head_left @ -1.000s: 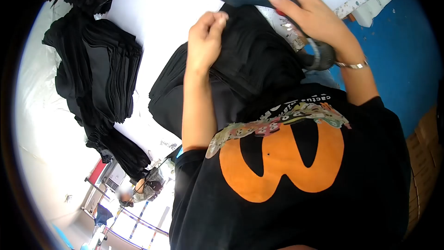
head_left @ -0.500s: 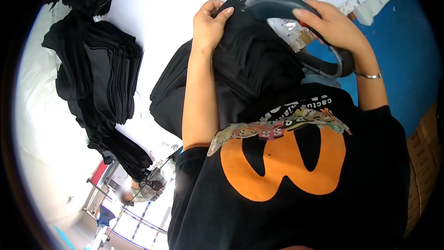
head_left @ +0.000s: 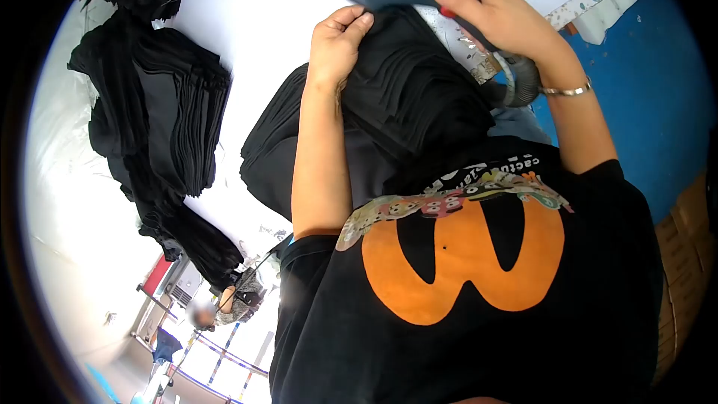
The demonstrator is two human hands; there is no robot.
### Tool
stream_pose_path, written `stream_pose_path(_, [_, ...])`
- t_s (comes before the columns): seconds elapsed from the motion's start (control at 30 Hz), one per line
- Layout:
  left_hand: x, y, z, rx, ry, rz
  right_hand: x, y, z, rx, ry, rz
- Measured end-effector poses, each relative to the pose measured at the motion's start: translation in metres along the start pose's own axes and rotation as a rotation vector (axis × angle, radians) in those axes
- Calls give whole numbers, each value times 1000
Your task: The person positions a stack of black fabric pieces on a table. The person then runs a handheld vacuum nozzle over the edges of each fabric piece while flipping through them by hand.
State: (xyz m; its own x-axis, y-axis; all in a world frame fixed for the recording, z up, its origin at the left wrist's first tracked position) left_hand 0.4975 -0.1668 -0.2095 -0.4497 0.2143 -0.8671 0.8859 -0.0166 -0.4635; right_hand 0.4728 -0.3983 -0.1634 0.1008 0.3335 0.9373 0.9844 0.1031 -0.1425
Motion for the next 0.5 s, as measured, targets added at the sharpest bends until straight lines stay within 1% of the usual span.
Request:
stream_pose_path(0.03, [-1, -1, -3, -8, -19, 0, 9, 6, 0, -41, 26, -43])
stream_pose_path(0.07, [-2, -3, -7, -32, -15, -3, 12, -5, -11, -58, 40, 29])
stream_pose_path(0.1, [-3, -4, -7, -33, -15, -2, 4, -8, -19, -50, 40, -5])
stream_pose_path(0.17, [-3, -5, -4, -32, -27, 19, -15, -25, -28, 94, 75, 213])
stream_pose_path(0.23, [0, -3, -1, 4, -15, 2, -9, -29, -17, 189, 32, 191])
stream_pose_path(0.3, [-2, 1, 5, 42, 3, 7, -1, -20, -1, 84, 6, 119])
stream_pose_path(0.37, [-13, -2, -8, -98, 113, 180, 2, -17, -6, 23, 91, 191])
stream_pose_path(0.4, [-28, -5, -11, -151, 204, 429, -6, -17, -17, -50, 38, 132])
stream_pose_path(0.43, [-27, -8, -12, -153, 206, 426, -12, -24, -26, -28, 42, 198])
stream_pose_path(0.5, [-34, -17, -13, -224, 336, 536, -16, -32, -35, 55, 49, 213])
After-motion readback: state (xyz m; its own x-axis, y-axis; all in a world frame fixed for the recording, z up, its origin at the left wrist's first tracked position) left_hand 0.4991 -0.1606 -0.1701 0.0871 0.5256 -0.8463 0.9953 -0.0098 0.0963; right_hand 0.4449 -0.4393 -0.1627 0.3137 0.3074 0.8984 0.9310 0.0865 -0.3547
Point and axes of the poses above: each hand's wrist, its own y-axis towards the middle knuckle, its own z-axis out of the palm, x = y × z, the point moved 8 cm from there along y, towards the middle knuckle, and after that the axes turned 7 degrees about -x, right-handed, at the moved point
